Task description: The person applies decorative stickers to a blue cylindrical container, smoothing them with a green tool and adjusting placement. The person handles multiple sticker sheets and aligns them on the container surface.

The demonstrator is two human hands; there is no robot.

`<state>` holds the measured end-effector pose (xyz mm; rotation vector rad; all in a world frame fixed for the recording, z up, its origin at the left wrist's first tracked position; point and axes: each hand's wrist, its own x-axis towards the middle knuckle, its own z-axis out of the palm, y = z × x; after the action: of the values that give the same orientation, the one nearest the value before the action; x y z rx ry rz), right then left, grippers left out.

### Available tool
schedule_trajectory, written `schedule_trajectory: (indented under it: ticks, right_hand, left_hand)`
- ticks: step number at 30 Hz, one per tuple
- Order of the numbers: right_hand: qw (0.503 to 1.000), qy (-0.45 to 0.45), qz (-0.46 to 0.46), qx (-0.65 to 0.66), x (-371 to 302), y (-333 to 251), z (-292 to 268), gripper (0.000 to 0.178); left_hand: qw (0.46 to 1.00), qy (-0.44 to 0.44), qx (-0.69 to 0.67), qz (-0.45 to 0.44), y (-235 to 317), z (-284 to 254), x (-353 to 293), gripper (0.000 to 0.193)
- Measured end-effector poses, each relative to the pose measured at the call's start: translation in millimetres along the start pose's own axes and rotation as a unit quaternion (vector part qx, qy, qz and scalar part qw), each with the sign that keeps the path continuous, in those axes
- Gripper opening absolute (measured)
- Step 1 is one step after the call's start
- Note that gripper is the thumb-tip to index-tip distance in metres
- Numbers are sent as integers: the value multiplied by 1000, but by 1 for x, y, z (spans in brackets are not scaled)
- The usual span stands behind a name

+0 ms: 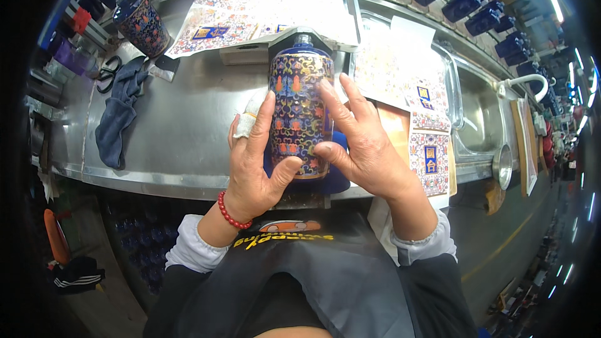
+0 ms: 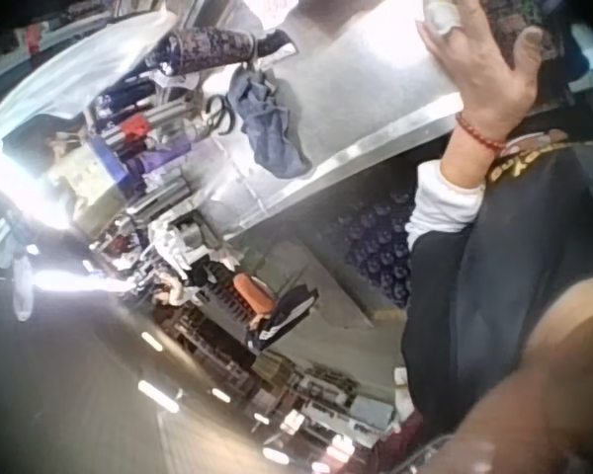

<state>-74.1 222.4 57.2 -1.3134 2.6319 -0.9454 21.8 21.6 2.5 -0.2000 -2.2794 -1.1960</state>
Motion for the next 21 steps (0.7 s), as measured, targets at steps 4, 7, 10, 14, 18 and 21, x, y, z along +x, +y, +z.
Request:
schedule_trajectory:
  ticks: [4,7,10,14,18,21]
  right_hand:
    - [999,-22,1,-44,-1,-1,-3,79]
    - [999,-36,1,-34,0,1,-4,78]
    - [999,-36,10,-20,2,4,-5,76]
    - [999,-31,14,0,7,7,-5,73]
    - [1000,-21,-4,-10,16,9,-8,72]
    - [999,-32,1,-29,22,7,-10,71]
  left_hand:
    - [999,-26,20,-30,1,2,-3,92]
    - [999,-29,23,-32,1,3,-4,94]
    - [999,-15,16,-25,1,3,-2,93]
    - [999,-28,10,-23,2,1,-1,92]
    - [1000,-29,4,-10,3,0,0,88]
    - [999,-36,-11,-5,3,1,1,74]
